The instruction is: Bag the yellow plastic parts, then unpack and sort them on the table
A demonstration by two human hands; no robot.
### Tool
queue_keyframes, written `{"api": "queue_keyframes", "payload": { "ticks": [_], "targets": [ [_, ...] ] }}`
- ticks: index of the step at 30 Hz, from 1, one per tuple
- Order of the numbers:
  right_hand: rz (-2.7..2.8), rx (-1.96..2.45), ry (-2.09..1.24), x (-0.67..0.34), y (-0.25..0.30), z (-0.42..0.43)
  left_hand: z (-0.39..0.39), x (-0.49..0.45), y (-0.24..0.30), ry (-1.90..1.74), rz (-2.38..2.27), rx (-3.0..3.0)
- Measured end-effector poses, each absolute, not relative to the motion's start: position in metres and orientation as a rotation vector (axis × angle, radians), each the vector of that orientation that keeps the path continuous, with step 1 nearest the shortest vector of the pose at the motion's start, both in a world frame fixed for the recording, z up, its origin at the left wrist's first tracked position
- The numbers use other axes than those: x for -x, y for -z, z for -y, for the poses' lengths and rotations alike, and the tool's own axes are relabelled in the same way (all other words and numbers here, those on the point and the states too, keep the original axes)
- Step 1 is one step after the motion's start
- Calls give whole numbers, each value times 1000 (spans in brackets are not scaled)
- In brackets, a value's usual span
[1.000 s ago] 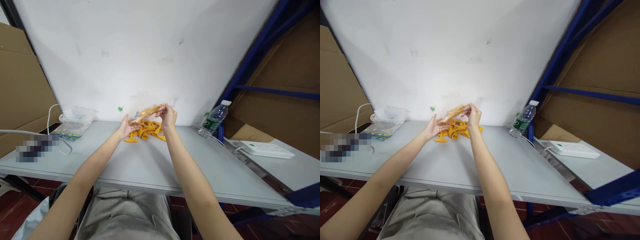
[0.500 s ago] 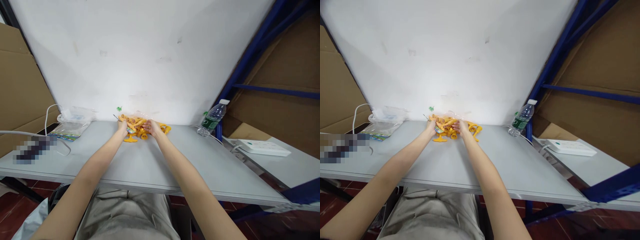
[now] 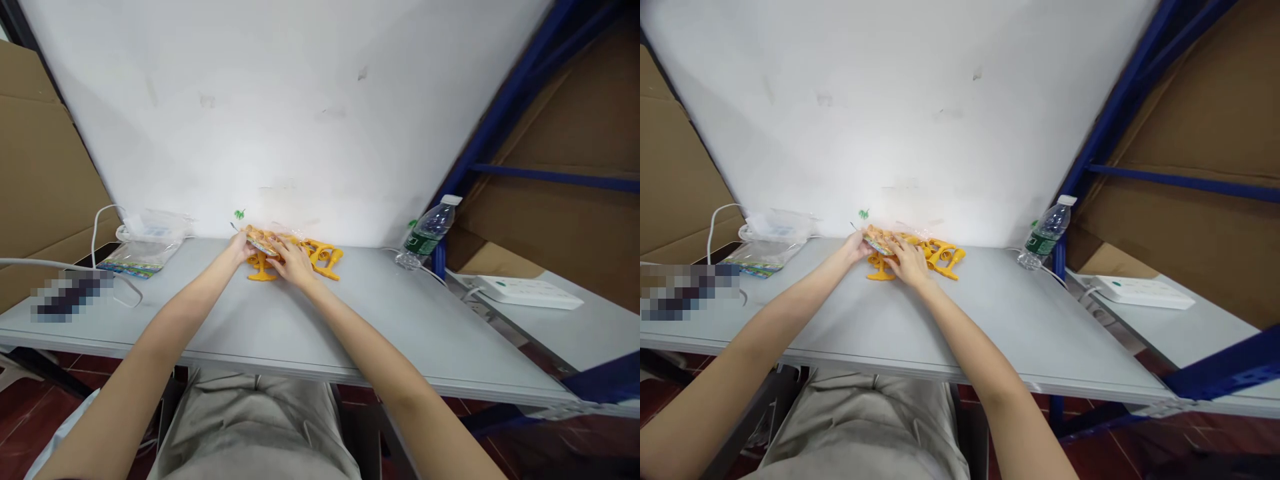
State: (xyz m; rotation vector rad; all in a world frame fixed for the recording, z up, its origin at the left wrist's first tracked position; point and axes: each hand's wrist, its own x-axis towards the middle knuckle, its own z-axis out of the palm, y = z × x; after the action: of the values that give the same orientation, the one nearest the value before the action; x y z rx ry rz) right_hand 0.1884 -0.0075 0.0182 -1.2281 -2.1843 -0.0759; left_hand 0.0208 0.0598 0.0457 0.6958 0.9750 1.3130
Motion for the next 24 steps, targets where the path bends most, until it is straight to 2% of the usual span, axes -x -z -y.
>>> {"api": "queue_keyframes", "payload": {
  "ticks": [3, 8, 18, 24],
  "targets": [
    [2189, 1247, 103, -182, -20, 3, -52, -13, -51, -1230, -1109, -704],
    [2067, 1272, -41, -180, -35, -8, -54, 4, -62, -976, -1348, -954],
    [1841, 1307, -208, -181, -104, -31, -74, 7, -107, -1067, -1385, -1146],
    [1791, 1192, -243, -179, -120, -25, -76, 16, -126, -1095, -1438, -1250]
  ]
}}
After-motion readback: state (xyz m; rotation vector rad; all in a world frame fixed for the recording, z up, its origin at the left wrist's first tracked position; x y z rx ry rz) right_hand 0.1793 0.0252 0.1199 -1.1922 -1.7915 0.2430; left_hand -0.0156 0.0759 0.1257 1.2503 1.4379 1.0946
